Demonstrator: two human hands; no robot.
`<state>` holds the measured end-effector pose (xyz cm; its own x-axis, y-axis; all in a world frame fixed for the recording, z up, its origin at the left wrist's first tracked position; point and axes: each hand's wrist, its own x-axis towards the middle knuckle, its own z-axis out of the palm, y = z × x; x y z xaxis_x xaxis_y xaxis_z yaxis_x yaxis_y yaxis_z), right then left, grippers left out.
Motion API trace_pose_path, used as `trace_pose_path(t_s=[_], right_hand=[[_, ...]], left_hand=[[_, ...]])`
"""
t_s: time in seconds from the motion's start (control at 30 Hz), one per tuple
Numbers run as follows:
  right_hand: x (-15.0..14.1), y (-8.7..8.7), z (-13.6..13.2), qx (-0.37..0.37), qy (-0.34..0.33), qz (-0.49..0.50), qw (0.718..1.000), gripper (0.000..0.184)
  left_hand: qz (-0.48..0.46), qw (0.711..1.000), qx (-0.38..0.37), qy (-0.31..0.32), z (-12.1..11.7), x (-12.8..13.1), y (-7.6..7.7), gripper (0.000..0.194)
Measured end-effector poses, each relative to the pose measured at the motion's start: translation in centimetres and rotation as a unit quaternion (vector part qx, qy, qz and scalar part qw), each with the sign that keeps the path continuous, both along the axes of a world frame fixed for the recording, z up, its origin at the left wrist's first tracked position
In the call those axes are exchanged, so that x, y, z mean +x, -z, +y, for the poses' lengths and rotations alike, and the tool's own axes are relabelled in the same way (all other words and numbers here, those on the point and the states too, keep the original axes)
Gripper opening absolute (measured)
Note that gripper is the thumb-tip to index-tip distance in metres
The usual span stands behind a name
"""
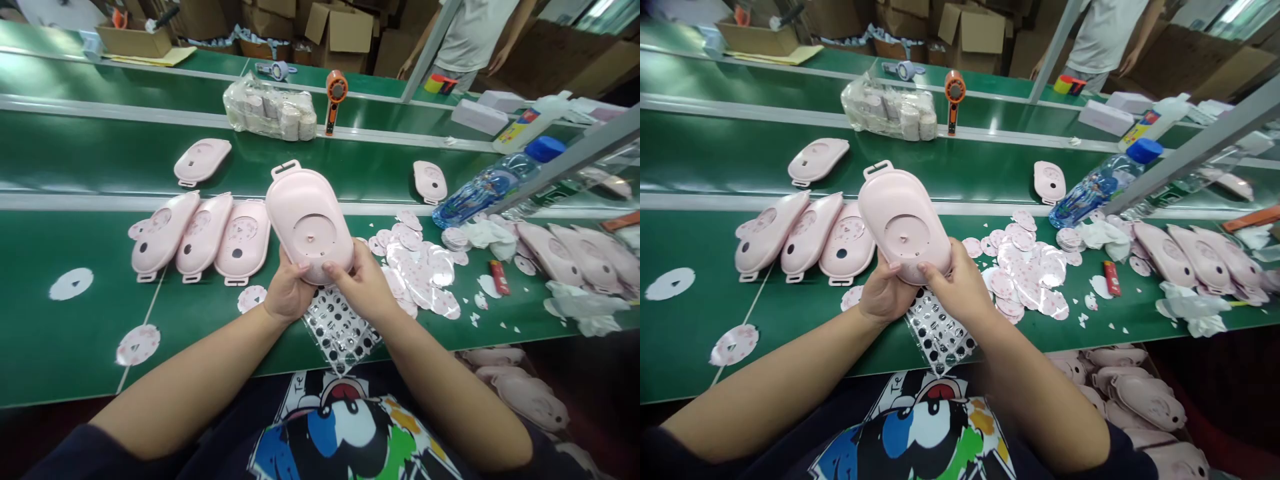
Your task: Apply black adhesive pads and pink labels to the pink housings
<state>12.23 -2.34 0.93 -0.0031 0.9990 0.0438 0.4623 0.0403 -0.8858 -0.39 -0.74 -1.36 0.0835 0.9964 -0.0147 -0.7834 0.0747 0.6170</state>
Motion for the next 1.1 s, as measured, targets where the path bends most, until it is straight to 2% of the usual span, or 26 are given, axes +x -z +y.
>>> trace_pose_path(t_s=[0.1, 0.17, 0.2, 0.27, 0.3, 0.33, 0.37, 0.43, 0.5, 0.67, 0.8, 0.87, 0.93, 0.97, 1.0, 1.1], right_hand=[[0.0, -0.3, -0.5, -0.013, -0.011, -0.028, 0.999, 0.048], [1.3, -0.7, -0.3, -0.014, -0.031, -0.017, 0.999, 0.059], [2.5, -0.8, -0.1, -0.001, -0.02, -0.017, 1.0, 0.061], [5.7, -0.8, 0.7, 0.044, 0.057, -0.082, 0.994, 0.055], [7.6, -0.7, 1.2, 0.068, 0.106, -0.153, 0.98, 0.048], [9.4, -0.5, 1.7, 0.077, 0.142, -0.253, 0.954, 0.041], [11.0, -0.2, 2.2, 0.063, 0.14, -0.345, 0.926, 0.037], [13.3, 0.4, 2.8, 0.036, 0.116, -0.41, 0.904, 0.029], [14.2, 1.0, 3.0, 0.021, 0.094, -0.425, 0.9, 0.024], [13.7, 1.3, 2.9, 0.013, 0.123, -0.443, 0.888, 0.03], [14.5, 0.6, 3.0, 0.003, 0.122, -0.419, 0.9, 0.019], [14.5, -0.4, 2.6, 0.035, 0.151, -0.409, 0.899, 0.017], [13.4, -1.7, 1.7, 0.12, 0.183, -0.375, 0.901, 0.019], [12.4, -2.4, 1.1, 0.172, 0.175, -0.346, 0.906, 0.019], [11.3, -3.1, 0.4, 0.219, 0.138, -0.311, 0.914, 0.019], [7.3, -4.2, -1.1, 0.291, -0.039, -0.248, 0.923, 0.026]], left_hand=[[0.016, 1.0, -0.01, 0.004, 0.3, 0.0, -0.1, 0.06], [0.024, 1.0, -0.019, 0.003, 0.5, -0.1, 0.0, 0.057], [0.027, 0.999, -0.022, 0.003, 0.7, -0.2, 0.1, 0.056], [0.029, 0.999, -0.027, 0.005, 1.0, -0.4, 0.4, 0.054], [0.03, 0.999, -0.028, 0.008, 1.1, -0.5, 0.5, 0.054], [0.03, 0.999, -0.028, 0.011, 1.2, -0.6, 0.7, 0.054], [0.03, 0.999, -0.026, 0.015, 1.3, -0.6, 0.8, 0.055], [0.031, 0.999, -0.021, 0.022, 1.4, -0.7, 0.9, 0.057], [0.036, 0.999, -0.026, 0.029, 1.4, -0.6, 0.9, 0.06], [0.071, 0.995, -0.047, 0.048, 1.2, -0.6, 1.0, 0.065], [0.098, 0.992, -0.043, 0.073, 1.0, -0.9, 1.4, 0.066], [0.105, 0.989, -0.042, 0.094, 0.9, -1.0, 1.5, 0.065], [0.11, 0.987, -0.04, 0.112, 0.9, -1.0, 1.7, 0.065], [0.113, 0.986, -0.037, 0.118, 0.8, -1.0, 1.8, 0.065], [0.114, 0.985, -0.032, 0.122, 0.8, -1.0, 1.8, 0.066], [0.106, 0.985, -0.006, 0.137, 0.8, -1.0, 2.0, 0.065]])
